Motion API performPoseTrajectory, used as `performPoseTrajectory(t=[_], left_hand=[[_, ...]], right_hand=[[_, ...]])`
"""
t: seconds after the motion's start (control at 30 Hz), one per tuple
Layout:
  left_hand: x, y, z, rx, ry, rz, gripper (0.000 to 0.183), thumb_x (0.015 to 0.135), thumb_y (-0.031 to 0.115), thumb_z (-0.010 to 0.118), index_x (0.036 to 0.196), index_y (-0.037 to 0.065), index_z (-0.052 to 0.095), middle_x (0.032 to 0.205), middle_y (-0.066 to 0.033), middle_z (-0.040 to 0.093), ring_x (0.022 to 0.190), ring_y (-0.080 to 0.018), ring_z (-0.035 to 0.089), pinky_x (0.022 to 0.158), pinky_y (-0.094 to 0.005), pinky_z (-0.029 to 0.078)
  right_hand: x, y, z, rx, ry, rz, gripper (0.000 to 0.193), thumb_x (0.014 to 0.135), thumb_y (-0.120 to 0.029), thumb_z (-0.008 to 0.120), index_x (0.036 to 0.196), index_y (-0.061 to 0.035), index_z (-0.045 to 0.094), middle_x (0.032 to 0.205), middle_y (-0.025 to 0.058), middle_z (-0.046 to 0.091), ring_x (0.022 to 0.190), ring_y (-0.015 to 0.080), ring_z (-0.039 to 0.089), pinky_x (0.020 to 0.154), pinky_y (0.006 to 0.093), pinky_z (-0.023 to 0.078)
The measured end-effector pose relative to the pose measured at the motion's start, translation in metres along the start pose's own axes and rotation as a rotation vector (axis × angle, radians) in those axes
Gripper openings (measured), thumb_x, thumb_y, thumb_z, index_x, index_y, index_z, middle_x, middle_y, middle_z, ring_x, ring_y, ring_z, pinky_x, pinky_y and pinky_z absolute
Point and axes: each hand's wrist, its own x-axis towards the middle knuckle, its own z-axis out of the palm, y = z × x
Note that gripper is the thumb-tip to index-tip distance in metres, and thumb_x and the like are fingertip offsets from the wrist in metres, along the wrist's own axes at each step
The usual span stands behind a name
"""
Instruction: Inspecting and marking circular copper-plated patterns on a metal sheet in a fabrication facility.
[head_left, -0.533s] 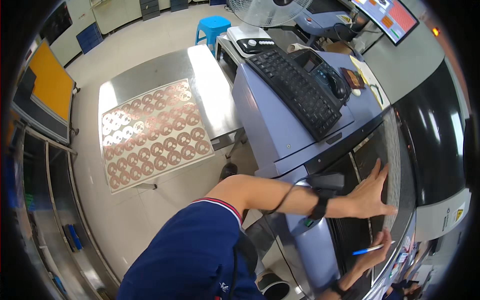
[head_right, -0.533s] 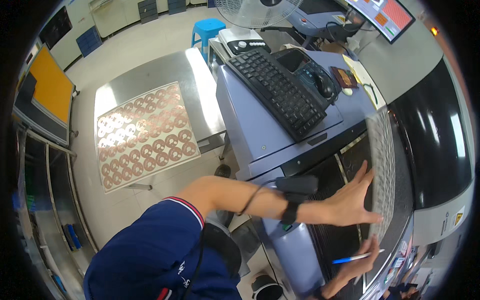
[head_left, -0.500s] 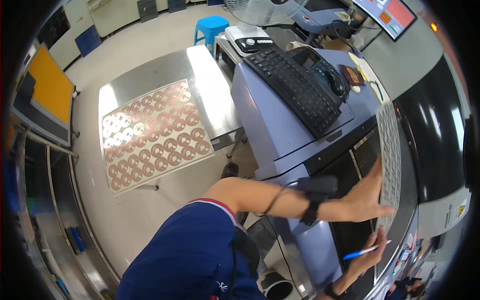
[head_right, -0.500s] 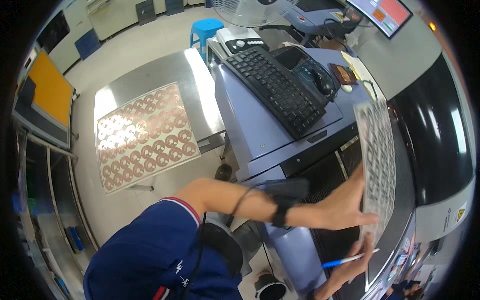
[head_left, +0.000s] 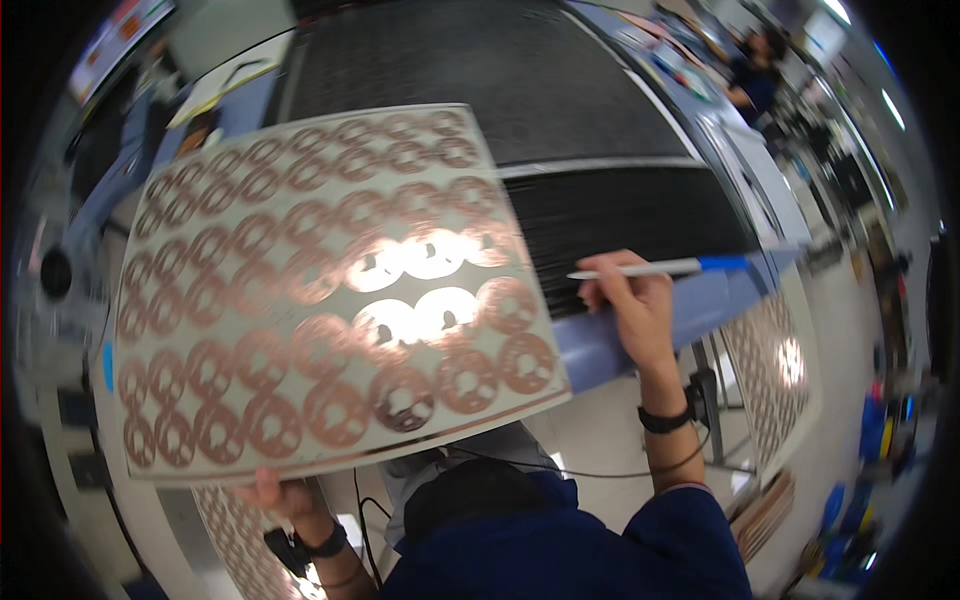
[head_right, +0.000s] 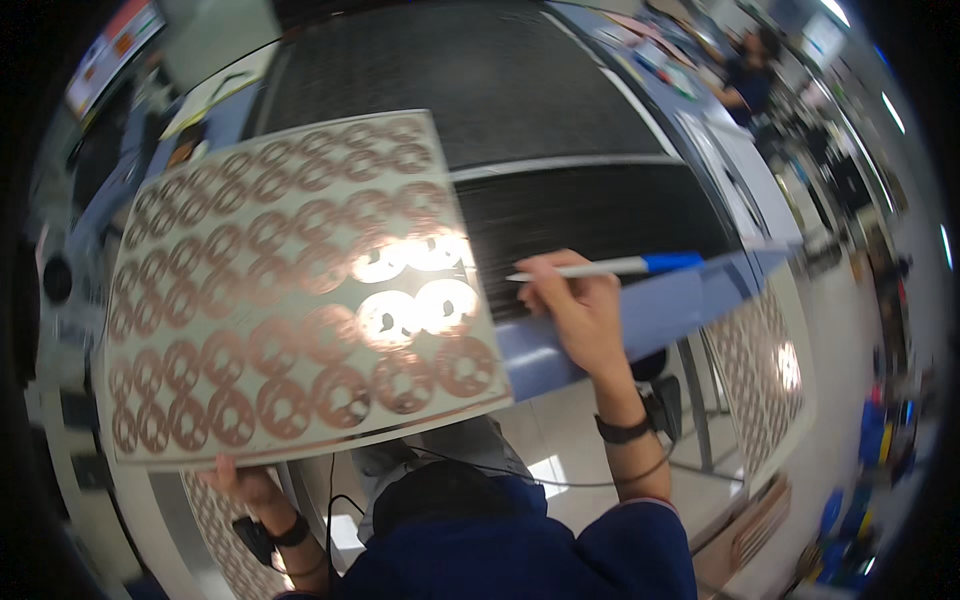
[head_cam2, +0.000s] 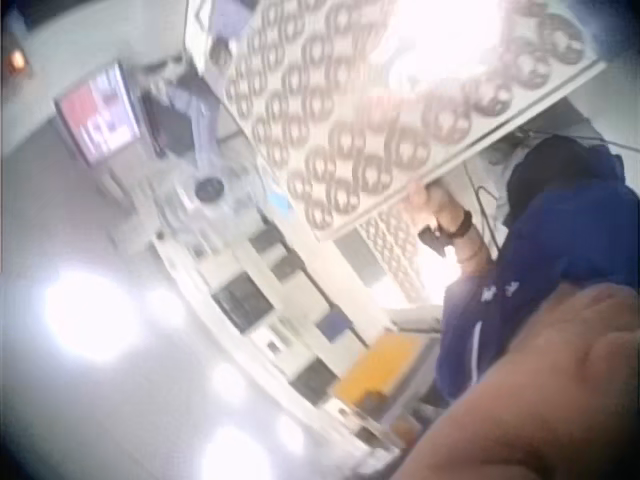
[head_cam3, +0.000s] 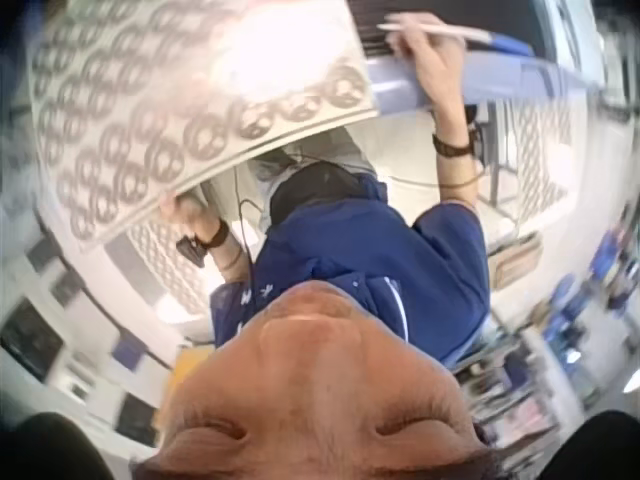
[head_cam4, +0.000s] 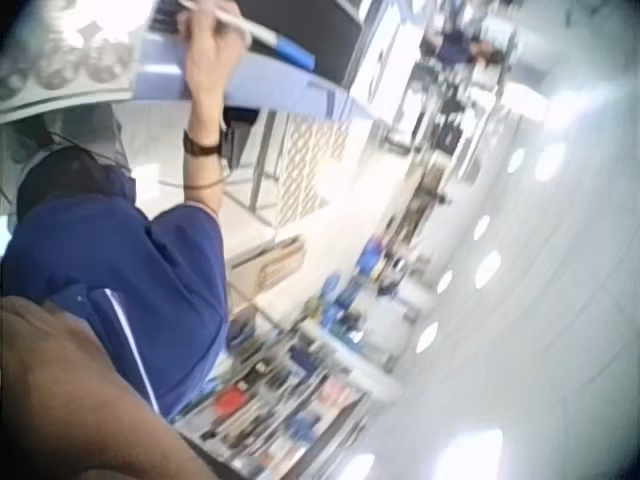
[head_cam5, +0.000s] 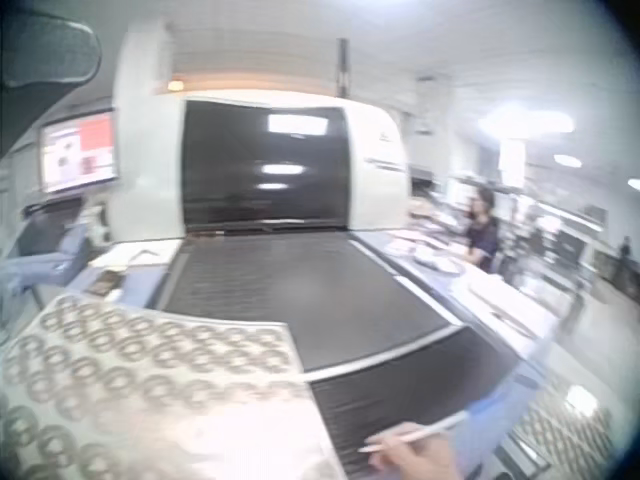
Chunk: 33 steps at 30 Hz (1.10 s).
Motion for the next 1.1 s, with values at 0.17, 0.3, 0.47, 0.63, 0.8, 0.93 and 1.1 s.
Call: performPoseTrajectory(t=[0.17, 0.3, 0.47, 0.63, 0.8, 0.93, 1.1], left_hand=[[-0.003, 0.013, 0.042, 0.008, 0.093, -0.018, 0.066, 0.079, 0.017, 0.055, 0.137, -0.009, 0.040, 0.138, -0.0248, 0.047, 0.121, -0.0332, 0.054, 0.104, -0.0491, 0.045], [-0.001, 0.014, 0.029, 0.013, -0.032, 0.015, 0.065, 0.079, 0.019, 0.057, 0.136, -0.008, 0.041, 0.136, -0.0251, 0.048, 0.121, -0.0318, 0.053, 0.105, -0.0488, 0.044], [0.009, 0.020, 0.018, 0.004, 0.025, 0.038, 0.045, 0.083, 0.019, 0.056, 0.119, -0.006, 0.047, 0.125, -0.0239, 0.054, 0.113, -0.0291, 0.056, 0.098, -0.0468, 0.047], [0.013, 0.010, -0.002, -0.011, -0.019, 0.062, 0.030, 0.087, 0.017, 0.054, 0.107, -0.005, 0.047, 0.115, -0.0224, 0.058, 0.108, -0.0280, 0.057, 0.093, -0.0471, 0.048], [0.011, 0.021, 0.022, 0.006, 0.023, 0.055, 0.047, 0.084, 0.020, 0.057, 0.123, -0.006, 0.047, 0.130, -0.0228, 0.053, 0.118, -0.0293, 0.054, 0.100, -0.0480, 0.046], [0.007, 0.024, 0.040, -0.005, -0.029, 0.053, 0.059, 0.083, 0.019, 0.058, 0.134, -0.005, 0.042, 0.137, -0.0231, 0.049, 0.124, -0.0311, 0.051, 0.107, -0.0475, 0.041], [0.006, 0.018, 0.036, 0.010, 0.045, 0.043, 0.070, 0.078, 0.017, 0.055, 0.141, -0.007, 0.035, 0.138, -0.0266, 0.046, 0.122, -0.0325, 0.053, 0.106, -0.0481, 0.044]], right_hand=[[0.000, -0.004, -0.003, -0.213, -0.059, 0.020, 0.012, 0.084, -0.010, 0.067, 0.088, 0.0014, 0.067, 0.071, 0.0031, 0.065, 0.064, 0.0058, 0.059, 0.054, 0.0222, 0.043], [0.000, -0.005, 0.001, -0.210, -0.125, 0.035, 0.007, 0.080, -0.007, 0.069, 0.083, -0.0006, 0.068, 0.074, 0.0030, 0.067, 0.062, 0.0066, 0.059, 0.054, 0.0228, 0.044], [0.004, -0.006, 0.003, -0.252, -0.148, -0.098, 0.007, 0.078, -0.005, 0.069, 0.081, 0.0010, 0.067, 0.070, 0.0057, 0.067, 0.060, 0.0085, 0.060, 0.053, 0.0239, 0.045], [0.003, -0.007, 0.004, -0.259, -0.122, -0.086, 0.005, 0.078, -0.004, 0.068, 0.079, 0.0008, 0.066, 0.068, 0.0054, 0.066, 0.059, 0.0087, 0.060, 0.052, 0.0240, 0.045], [0.002, -0.005, 0.008, -0.199, -0.129, -0.122, 0.007, 0.079, -0.006, 0.065, 0.077, -0.0006, 0.062, 0.061, 0.0044, 0.058, 0.055, 0.0100, 0.053, 0.050, 0.0263, 0.038], [0.002, -0.003, 0.005, -0.187, -0.159, -0.106, 0.007, 0.078, -0.006, 0.066, 0.077, -0.0005, 0.062, 0.062, 0.0041, 0.059, 0.056, 0.0093, 0.053, 0.050, 0.0255, 0.039], [0.001, -0.007, 0.003, -0.250, -0.123, -0.117, 0.007, 0.078, -0.007, 0.066, 0.078, -0.0006, 0.062, 0.064, 0.0036, 0.060, 0.057, 0.0078, 0.052, 0.051, 0.0248, 0.038]])
